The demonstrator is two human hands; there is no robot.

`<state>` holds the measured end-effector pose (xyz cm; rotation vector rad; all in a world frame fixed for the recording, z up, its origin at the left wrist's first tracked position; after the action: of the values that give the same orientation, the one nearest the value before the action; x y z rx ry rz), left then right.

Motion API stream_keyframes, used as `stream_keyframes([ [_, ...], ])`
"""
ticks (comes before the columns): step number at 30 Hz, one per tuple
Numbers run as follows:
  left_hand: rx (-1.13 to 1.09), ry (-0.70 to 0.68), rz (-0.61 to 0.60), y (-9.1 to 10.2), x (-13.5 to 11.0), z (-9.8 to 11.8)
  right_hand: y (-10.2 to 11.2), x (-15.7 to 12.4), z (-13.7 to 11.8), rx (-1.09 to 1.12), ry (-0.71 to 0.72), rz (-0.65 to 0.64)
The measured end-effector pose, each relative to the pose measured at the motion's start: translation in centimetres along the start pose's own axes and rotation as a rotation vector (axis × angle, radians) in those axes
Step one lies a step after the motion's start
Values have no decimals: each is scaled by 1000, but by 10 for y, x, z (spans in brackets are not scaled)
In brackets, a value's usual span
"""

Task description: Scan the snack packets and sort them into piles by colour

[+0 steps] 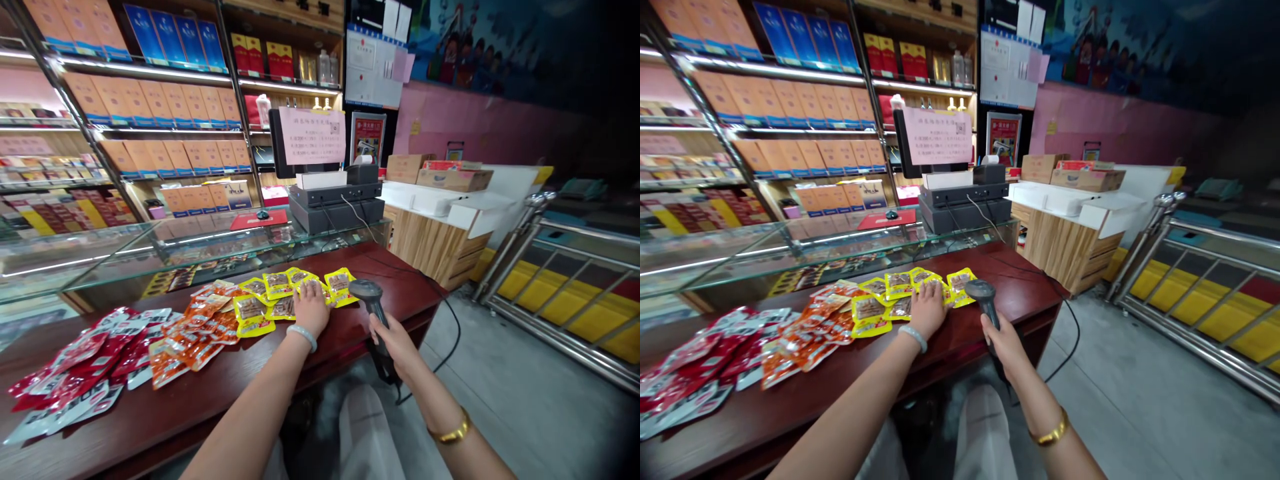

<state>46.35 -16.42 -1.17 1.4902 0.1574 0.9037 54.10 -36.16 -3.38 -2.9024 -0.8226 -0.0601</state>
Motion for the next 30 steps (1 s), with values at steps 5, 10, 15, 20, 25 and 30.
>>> stream_keyframes([
  [5, -46, -84, -88, 5, -6, -19, 0, -2, 5, 11, -48, 0],
  [10, -39, -30, -32, 28, -13, -37, -5, -4, 4, -1, -36, -33],
  [15, 112, 142, 81, 34, -16, -44, -14, -9, 3, -9, -36, -67],
  [20, 96, 166, -91, 25, -11, -40, -17, -15, -1, -40, -13, -69],
  [25, 39, 168, -160, 21, -11, -43, -16, -20, -7, -57, -6, -74],
  [30, -31, 203, -69, 23, -16, -46, -19, -25, -10, -39, -22, -58],
])
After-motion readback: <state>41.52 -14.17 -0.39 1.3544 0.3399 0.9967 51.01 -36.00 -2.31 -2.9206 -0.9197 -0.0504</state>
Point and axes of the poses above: each hand's wrist, its own x-axis towards the middle knuckle, its own y-axis out of the back of the hand, z = x × y, the point moved 5 cm from there along x, towards the middle knuckle, and after that the axes turned 10 degrees about z, right-handed, at the moved point
